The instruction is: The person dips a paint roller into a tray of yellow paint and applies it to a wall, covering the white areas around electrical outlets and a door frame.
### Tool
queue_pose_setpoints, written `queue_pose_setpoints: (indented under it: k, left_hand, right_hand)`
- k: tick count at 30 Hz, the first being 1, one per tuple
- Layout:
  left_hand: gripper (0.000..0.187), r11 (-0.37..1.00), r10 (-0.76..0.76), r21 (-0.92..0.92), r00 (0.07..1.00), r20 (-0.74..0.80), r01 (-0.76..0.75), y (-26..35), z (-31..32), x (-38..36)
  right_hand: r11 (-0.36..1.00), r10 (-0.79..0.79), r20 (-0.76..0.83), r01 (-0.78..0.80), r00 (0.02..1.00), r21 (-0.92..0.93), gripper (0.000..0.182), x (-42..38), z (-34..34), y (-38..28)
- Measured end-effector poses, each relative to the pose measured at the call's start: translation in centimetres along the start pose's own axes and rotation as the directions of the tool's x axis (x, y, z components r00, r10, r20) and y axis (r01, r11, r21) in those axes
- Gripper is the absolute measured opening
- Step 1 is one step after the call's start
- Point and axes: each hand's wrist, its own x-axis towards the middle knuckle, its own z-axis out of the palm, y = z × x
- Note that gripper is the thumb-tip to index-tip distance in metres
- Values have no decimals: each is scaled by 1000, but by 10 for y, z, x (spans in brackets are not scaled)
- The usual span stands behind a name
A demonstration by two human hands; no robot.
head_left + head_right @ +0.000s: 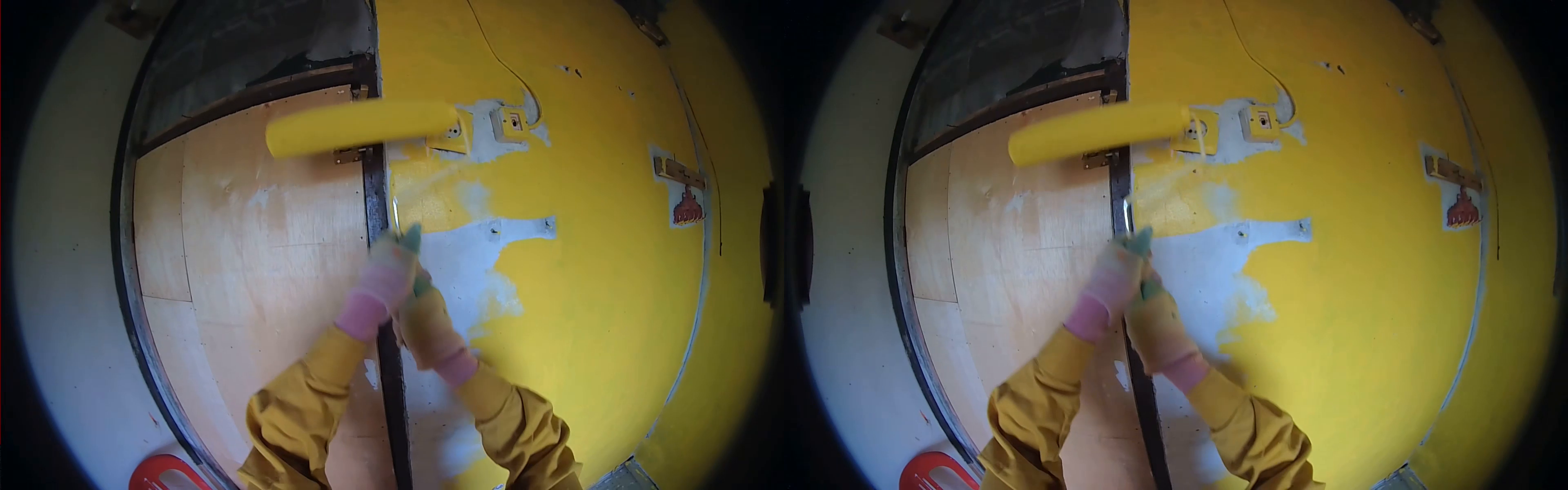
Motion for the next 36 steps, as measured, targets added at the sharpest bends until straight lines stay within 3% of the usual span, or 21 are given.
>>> queue_pose_setpoints:
  k: [1,3,4,6,7,8,10,12,15,16,18,21,24,26,27,29,30,32,33,34,36]
  left_hand:
    - [27,989,103,109,994,-30,-99,-9,-7,28]
    - [31,969,-228,93,974,-3,227,48,-18,37]
    - [31,969,-231,96,973,1,229,50,-24,50]
    - [24,877,-59,480,989,136,-14,38,-35,80]
    - [19,698,69,690,977,200,-191,31,-40,92]
    - [19,699,75,687,976,203,-197,28,-44,101]
    - [19,535,150,787,951,269,-307,24,-49,120]
    - [18,571,169,761,951,258,-308,16,-51,134]
    - [16,574,135,766,956,261,-290,15,-47,107]
    - [17,539,99,794,957,274,-283,11,-45,88]
    - [17,846,-53,532,992,117,-18,-31,-40,65]
    - [16,672,114,702,970,216,-235,-70,-39,51]
    - [16,744,-63,664,981,185,-77,-8,-44,68]
    - [16,809,-42,587,994,96,-23,21,-46,97]
    - [16,810,-38,585,994,99,-27,33,-47,108]
    - [15,703,37,696,984,172,-148,45,-49,121]
    - [15,703,35,695,984,174,-148,36,-47,120]
    - [15,674,129,697,968,215,-245,1,-40,110]
    - [15,528,181,775,937,297,-348,-8,-38,89]
    - [15,360,213,824,898,384,-438,-12,-35,62]
    - [16,314,46,868,919,391,-385,-10,-24,26]
  right_hand:
    - [998,45,51,-43,998,-36,14,19,2,10]
    - [994,89,94,-82,992,-70,15,54,9,15]
    - [993,116,98,-114,988,-24,15,69,12,13]
    - [989,144,99,-147,985,18,14,86,16,9]
    - [888,6,189,82,982,-453,13,93,17,6]
    - [536,-71,331,316,941,-783,11,99,18,3]
    - [517,-20,329,292,944,-805,11,113,22,-6]
    - [500,32,322,264,946,-825,10,117,21,-15]
    - [289,-64,368,370,928,-883,21,92,22,-20]
    - [356,-27,343,330,939,-874,27,76,23,-16]
    - [423,19,321,283,947,-861,34,39,26,5]
    - [523,-196,222,293,955,-800,42,19,29,36]
    - [582,-247,211,319,946,-749,38,45,26,-9]
    - [238,114,434,400,894,-885,31,87,26,-43]
    - [234,112,432,398,895,-887,31,101,23,-54]
    - [538,332,392,170,858,-826,26,115,18,-66]
    - [538,334,391,167,858,-827,26,112,16,-50]
    - [725,40,312,188,949,-662,21,87,12,-3]
    - [948,279,189,-239,941,-210,15,67,12,1]
    - [947,286,192,-247,939,-203,15,44,14,6]
    - [946,324,20,-323,946,-31,11,19,15,12]
